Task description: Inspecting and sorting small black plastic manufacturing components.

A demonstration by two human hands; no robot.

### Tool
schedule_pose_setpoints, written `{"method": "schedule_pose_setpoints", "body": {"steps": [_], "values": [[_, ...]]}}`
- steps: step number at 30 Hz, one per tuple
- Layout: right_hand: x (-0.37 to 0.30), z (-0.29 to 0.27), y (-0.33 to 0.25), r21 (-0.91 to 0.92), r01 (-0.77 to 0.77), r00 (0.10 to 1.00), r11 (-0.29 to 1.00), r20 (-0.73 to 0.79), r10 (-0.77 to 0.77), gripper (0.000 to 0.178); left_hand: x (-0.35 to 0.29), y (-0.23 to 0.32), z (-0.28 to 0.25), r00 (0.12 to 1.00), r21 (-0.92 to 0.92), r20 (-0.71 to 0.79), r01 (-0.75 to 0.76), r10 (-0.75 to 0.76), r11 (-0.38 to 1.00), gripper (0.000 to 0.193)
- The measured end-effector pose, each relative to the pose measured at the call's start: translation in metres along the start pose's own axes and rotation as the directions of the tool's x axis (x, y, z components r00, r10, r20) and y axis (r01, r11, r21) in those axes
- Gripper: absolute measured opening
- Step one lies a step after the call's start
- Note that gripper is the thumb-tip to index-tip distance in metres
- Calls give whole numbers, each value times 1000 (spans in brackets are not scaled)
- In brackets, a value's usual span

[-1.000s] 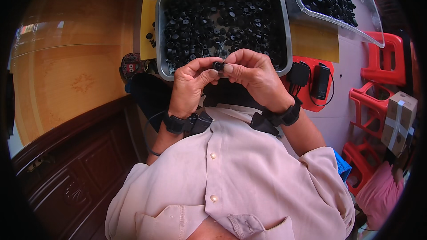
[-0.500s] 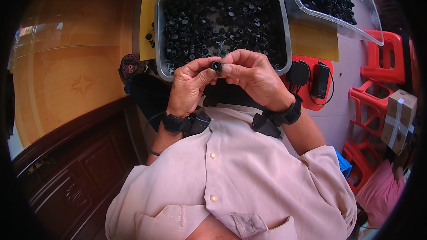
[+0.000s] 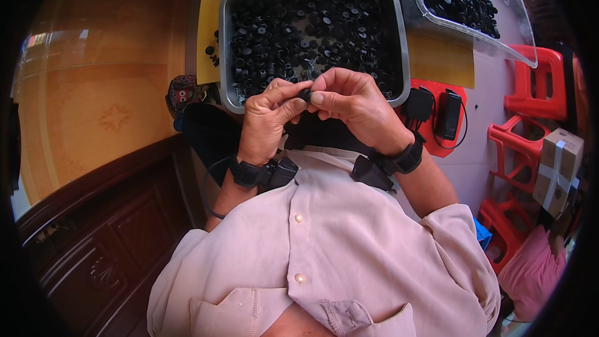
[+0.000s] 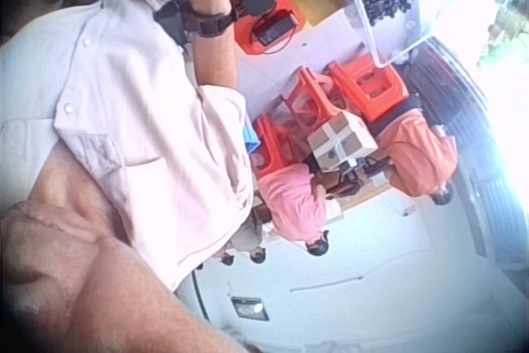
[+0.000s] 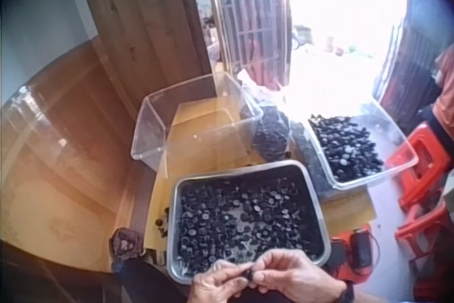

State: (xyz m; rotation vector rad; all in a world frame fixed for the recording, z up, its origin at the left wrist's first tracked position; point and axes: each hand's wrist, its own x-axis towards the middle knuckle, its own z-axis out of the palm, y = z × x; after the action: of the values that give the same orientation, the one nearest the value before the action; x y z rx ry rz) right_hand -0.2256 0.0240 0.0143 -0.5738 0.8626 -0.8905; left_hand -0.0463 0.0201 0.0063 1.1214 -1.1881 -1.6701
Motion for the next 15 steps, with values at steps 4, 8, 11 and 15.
{"method": "schedule_pose_setpoints", "body": {"steps": [4, 8, 11, 15], "values": [[0, -1, -1, 34, -8, 999, 999, 41, 6, 9, -1, 1, -1, 998, 118, 8, -60, 60, 991, 25], [0, -2, -3, 53, -40, 997, 998, 68, 37, 10, -2, -1, -2, 998, 113, 23, -67, 64, 991, 25], [-1, -1, -5, 45, -45, 996, 998, 78, 42, 9, -2, -3, -2, 996, 109, 19, -94, 93, 990, 24], [-3, 0, -6, 76, -59, 994, 995, 91, 53, 8, -3, -3, -1, 990, 114, 23, -142, 141, 983, 23]]}}
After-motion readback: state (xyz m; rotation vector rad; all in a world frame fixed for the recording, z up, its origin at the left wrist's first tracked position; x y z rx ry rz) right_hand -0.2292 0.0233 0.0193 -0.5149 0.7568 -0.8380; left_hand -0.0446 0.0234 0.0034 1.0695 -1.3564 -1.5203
